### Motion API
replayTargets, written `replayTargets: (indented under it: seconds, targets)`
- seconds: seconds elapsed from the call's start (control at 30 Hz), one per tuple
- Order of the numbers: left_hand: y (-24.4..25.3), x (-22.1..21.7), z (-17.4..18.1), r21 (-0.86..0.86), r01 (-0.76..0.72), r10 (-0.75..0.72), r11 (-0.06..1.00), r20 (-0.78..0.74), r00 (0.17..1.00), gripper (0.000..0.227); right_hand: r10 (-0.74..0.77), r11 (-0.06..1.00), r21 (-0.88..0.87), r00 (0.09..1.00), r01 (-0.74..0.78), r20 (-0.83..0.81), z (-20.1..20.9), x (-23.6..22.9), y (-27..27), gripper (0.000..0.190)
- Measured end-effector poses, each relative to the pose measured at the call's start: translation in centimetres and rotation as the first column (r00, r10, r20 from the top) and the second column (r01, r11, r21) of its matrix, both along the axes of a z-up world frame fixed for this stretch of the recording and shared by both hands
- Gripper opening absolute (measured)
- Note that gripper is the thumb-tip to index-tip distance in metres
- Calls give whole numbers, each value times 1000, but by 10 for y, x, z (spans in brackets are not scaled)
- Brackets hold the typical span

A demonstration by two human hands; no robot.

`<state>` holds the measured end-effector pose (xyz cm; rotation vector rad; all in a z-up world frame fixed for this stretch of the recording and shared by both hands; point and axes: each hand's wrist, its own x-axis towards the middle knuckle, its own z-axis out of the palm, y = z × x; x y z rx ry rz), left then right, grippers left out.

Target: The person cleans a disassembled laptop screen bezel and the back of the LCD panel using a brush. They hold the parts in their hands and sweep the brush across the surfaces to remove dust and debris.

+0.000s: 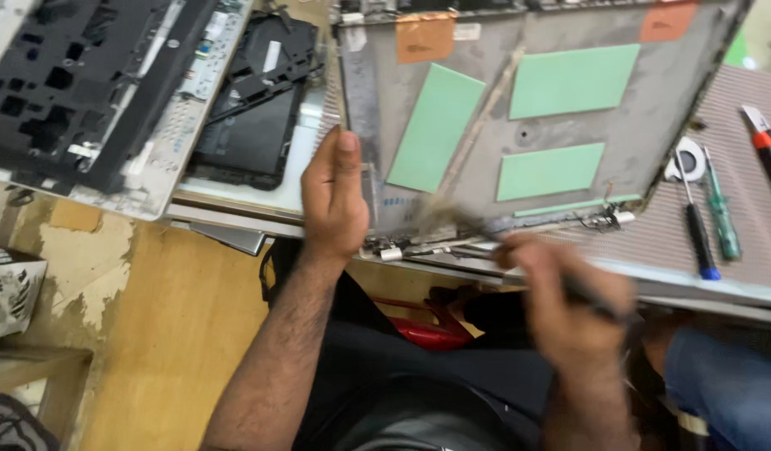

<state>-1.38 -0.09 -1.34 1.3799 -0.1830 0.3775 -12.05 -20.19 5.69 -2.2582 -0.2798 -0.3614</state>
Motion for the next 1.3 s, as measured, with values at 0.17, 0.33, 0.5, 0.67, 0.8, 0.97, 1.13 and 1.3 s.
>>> replayTargets:
  seconds: [0.17,0.33,0.5,0.67,0.8,0.97,1.13,1.3]
  targets:
    - [2,-1,2,82,-67,68,994,-16,998,37,-134,951,279,991,131,-8,-3,-6,-14,28]
    - [1,2,2,96,-89,88,991,16,996,37,-297,917,298,953,265,67,-13,3,-24,23]
    - [3,0,4,97,-52,53,994,-12,999,36,-100,964,240,992,115,-73,-5,7,-15,17]
    - [0,-1,6,142,-104,103,984,11,995,40,-437,824,446,893,349,107,-34,20,-37,31]
    - [-2,1,6,135,-85,88,987,-10,996,36,-203,947,269,976,176,78,-20,23,-42,16]
    - [-3,-2,10,167,-128,140,978,-63,988,35,-419,838,399,908,372,32,-16,23,-51,33]
    - [1,5,0,144,-94,93,985,15,996,23,-400,904,288,865,317,303,-24,51,-82,15]
    - [11,9,-25,207,-94,89,974,33,995,26,-141,155,-467,488,870,862,-59,36,-107,17]
